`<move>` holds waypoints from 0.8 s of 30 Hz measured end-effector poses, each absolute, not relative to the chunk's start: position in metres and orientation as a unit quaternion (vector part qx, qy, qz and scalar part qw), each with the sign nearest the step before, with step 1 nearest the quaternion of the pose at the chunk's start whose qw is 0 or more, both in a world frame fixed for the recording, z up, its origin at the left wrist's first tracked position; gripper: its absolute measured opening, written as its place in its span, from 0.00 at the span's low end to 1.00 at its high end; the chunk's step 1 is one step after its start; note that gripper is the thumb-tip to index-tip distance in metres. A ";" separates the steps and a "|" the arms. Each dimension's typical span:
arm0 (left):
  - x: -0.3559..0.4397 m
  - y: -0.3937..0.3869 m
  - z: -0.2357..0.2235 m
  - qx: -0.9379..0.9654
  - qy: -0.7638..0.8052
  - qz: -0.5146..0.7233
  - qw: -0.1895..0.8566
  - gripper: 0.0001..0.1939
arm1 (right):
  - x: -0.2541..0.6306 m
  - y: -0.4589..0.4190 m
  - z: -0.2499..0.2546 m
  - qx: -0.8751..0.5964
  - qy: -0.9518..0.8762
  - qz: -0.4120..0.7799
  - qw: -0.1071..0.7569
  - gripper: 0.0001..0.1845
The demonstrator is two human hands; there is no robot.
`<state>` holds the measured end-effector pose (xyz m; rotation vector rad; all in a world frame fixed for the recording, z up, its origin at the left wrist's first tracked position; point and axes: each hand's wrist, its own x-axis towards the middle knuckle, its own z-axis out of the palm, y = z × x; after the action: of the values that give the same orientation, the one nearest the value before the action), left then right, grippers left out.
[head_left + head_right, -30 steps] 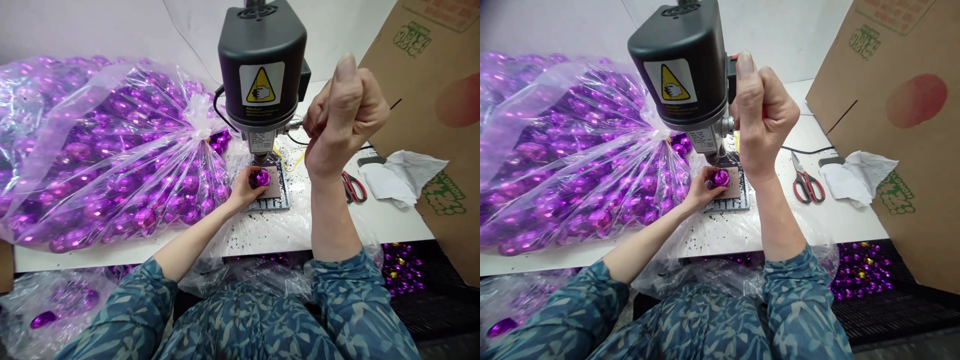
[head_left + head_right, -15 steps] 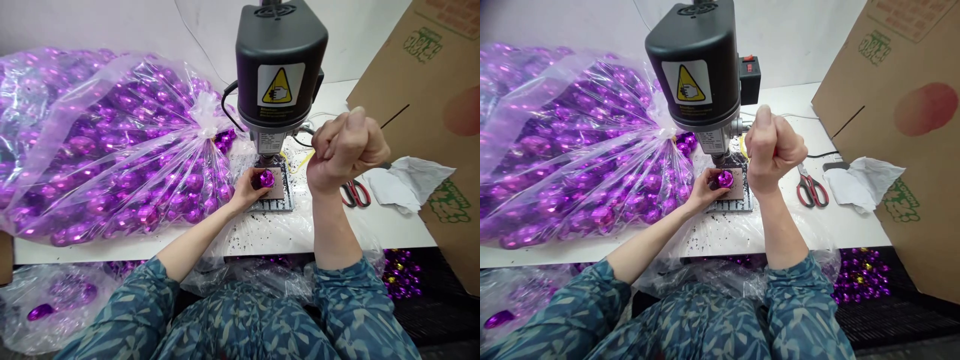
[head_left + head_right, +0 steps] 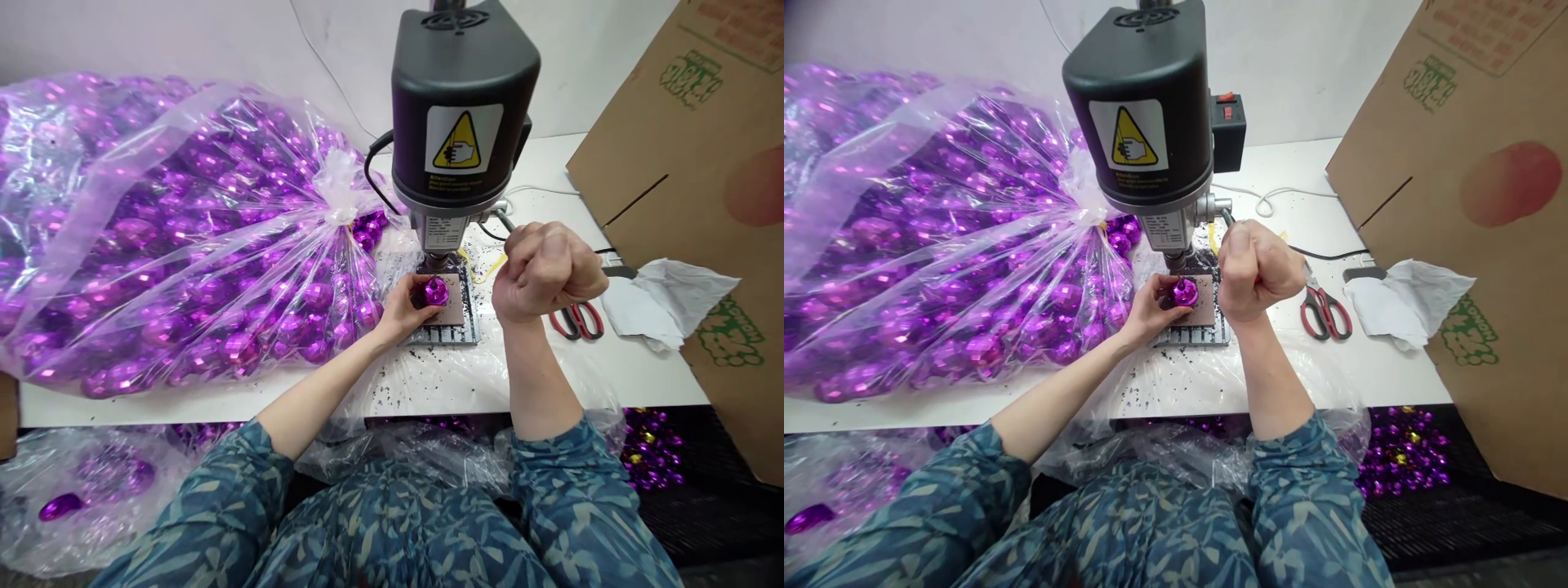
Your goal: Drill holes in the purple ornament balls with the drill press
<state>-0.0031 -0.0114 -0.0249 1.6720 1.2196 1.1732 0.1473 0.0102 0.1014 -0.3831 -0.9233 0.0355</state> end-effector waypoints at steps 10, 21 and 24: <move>-0.002 -0.011 -0.023 0.655 0.474 0.449 0.380 0.28 | 0.148 0.007 0.101 -0.102 -0.492 0.013 0.865 0.39; -0.024 -0.045 -0.018 0.781 0.387 0.385 0.304 0.22 | 0.146 0.028 0.182 -0.187 -0.495 0.161 0.833 0.36; -0.033 -0.046 -0.012 0.796 0.394 0.376 0.262 0.14 | 0.146 0.027 0.180 -0.194 -0.497 0.161 0.830 0.34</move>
<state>-0.0327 -0.0464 -0.0123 2.1551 1.0667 1.0183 0.1460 0.0274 0.1795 -0.4124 -1.0535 0.3423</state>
